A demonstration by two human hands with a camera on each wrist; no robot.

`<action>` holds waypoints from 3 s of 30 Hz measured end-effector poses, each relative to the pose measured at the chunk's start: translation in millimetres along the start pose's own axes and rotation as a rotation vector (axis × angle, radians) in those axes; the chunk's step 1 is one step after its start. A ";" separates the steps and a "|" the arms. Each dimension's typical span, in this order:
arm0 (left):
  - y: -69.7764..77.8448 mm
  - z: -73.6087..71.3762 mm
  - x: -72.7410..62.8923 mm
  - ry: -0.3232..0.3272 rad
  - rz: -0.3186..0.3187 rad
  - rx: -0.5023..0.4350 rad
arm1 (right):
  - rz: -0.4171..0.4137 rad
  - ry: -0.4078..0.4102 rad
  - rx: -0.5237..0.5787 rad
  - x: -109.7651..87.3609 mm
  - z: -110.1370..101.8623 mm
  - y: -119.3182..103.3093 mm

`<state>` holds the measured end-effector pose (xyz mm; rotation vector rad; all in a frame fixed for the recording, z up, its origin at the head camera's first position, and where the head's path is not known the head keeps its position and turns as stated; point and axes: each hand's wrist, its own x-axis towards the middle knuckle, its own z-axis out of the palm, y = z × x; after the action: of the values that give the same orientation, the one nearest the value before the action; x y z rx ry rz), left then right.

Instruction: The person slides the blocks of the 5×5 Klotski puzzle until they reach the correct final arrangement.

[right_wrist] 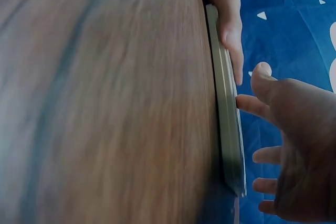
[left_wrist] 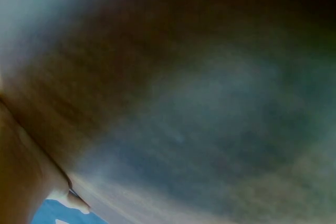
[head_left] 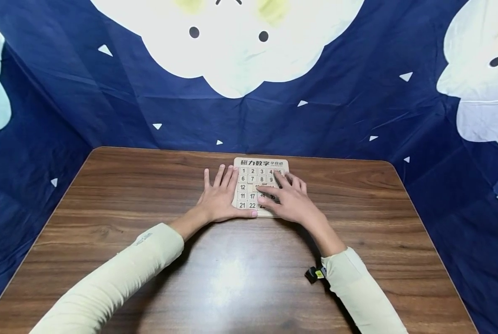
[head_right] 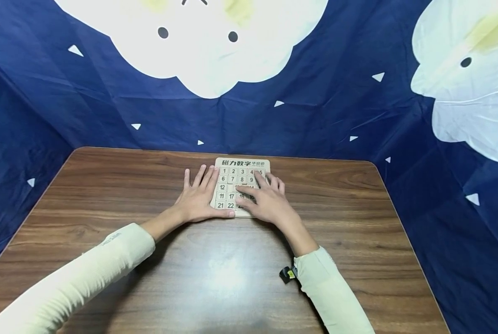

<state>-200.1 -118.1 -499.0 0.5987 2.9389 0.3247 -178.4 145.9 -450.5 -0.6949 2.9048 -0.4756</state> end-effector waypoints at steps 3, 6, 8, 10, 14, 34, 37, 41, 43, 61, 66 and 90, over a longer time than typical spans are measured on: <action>1.7 -2.1 -0.6 0.008 0.000 0.006 | 0.021 0.012 -0.005 -3.6 -2.0 6.8; 2.5 -2.7 -1.0 0.003 -0.005 0.013 | 0.019 0.018 -0.015 -5.7 -3.2 9.2; 3.2 -2.9 -1.4 0.001 -0.006 0.013 | 0.005 0.026 -0.024 -5.5 -3.4 7.4; 3.4 -3.2 -1.5 -0.001 -0.008 0.011 | -0.018 0.031 -0.025 -3.0 -1.9 2.2; 4.7 -3.2 -1.8 -0.006 -0.008 0.006 | -0.041 0.011 -0.016 5.2 3.4 -12.2; 1.9 -3.4 -1.7 -0.002 0.000 0.001 | -0.052 -0.011 -0.018 2.5 1.3 -14.5; 0.5 -2.7 -1.6 0.001 0.009 0.002 | -0.082 -0.036 -0.003 1.4 4.8 -23.3; -0.4 -2.2 -1.0 0.009 0.013 0.000 | -0.082 -0.058 -0.025 3.2 6.4 -30.9; 0.1 -2.1 -0.7 0.009 0.010 -0.008 | -0.069 -0.062 -0.042 6.0 5.9 -31.8; 1.8 -2.9 -1.9 -0.007 -0.011 -0.004 | -0.048 0.001 -0.005 -2.0 -11.8 -8.6; 2.7 -3.0 -1.3 -0.010 -0.014 -0.007 | -0.011 0.021 0.002 -24.4 -24.5 14.6; 3.6 -3.8 -2.3 -0.015 -0.011 -0.017 | 0.027 0.020 0.036 -44.6 -18.0 36.3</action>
<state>-197.3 -116.5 -494.3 0.5793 2.9209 0.3427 -157.4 201.9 -443.6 -0.6489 2.9119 -0.5339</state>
